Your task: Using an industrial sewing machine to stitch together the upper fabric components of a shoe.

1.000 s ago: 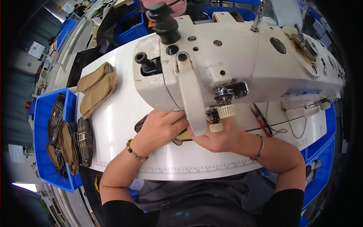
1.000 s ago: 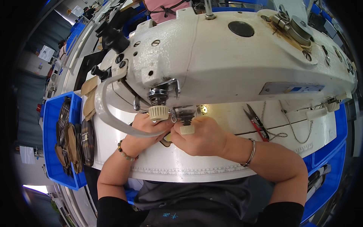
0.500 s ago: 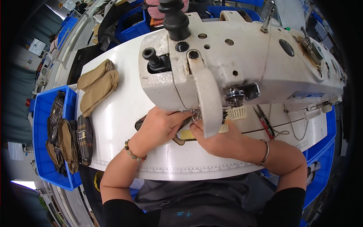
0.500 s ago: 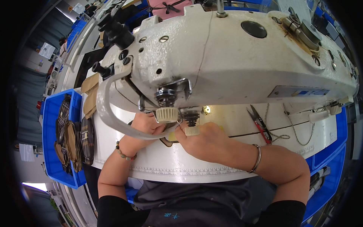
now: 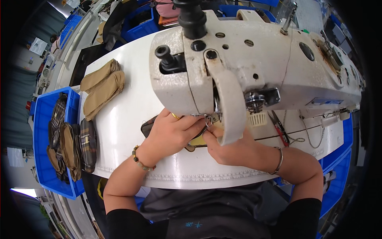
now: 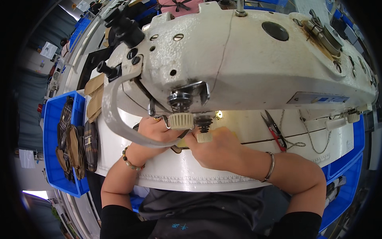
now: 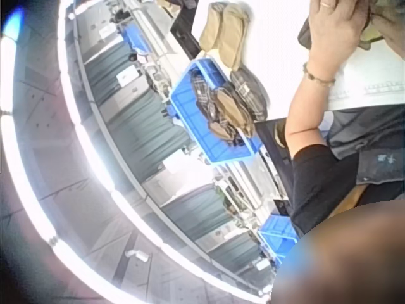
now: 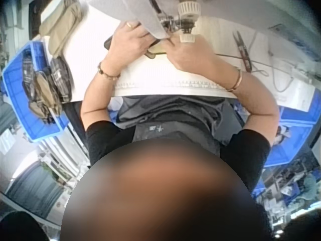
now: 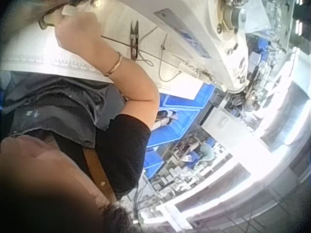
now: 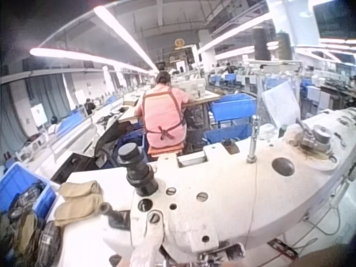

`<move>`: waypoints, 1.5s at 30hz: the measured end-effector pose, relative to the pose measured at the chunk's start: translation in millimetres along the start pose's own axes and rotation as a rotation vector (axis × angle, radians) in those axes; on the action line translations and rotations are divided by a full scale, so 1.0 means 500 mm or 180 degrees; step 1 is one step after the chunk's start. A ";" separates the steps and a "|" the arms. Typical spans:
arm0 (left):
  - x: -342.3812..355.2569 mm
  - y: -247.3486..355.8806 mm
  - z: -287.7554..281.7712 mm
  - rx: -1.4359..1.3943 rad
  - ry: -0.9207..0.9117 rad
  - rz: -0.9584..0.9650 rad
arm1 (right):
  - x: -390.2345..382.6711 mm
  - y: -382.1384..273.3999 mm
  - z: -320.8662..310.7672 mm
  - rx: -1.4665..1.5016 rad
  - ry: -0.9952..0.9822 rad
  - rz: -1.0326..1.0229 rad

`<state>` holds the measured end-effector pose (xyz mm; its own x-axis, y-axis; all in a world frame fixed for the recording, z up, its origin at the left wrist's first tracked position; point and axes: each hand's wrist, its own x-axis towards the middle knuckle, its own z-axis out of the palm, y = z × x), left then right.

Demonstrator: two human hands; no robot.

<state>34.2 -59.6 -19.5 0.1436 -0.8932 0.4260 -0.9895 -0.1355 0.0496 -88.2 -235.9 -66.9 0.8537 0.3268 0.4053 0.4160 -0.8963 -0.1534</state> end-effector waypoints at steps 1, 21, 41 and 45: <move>-0.002 0.003 0.001 -0.0003 0.0001 -0.0004 | -0.001 -0.001 -0.003 0.0001 -0.0004 -0.0001; 0.005 -0.012 0.012 -0.0789 -0.0223 -0.0587 | 0.005 0.008 0.011 0.0176 0.0448 -0.0427; 0.018 0.023 -0.002 -0.0509 -0.0642 -0.1420 | 0.007 0.018 0.025 0.0222 0.0356 -0.0135; -0.002 0.008 0.007 -0.0208 -0.0818 -0.1332 | 0.013 0.014 0.014 0.0370 0.0345 0.0041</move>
<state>30.1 -60.7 -23.1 0.5194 -0.8459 0.1212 -0.8438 -0.4853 0.2289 -77.4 -237.9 -71.6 0.8231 0.2756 0.4966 0.4439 -0.8575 -0.2600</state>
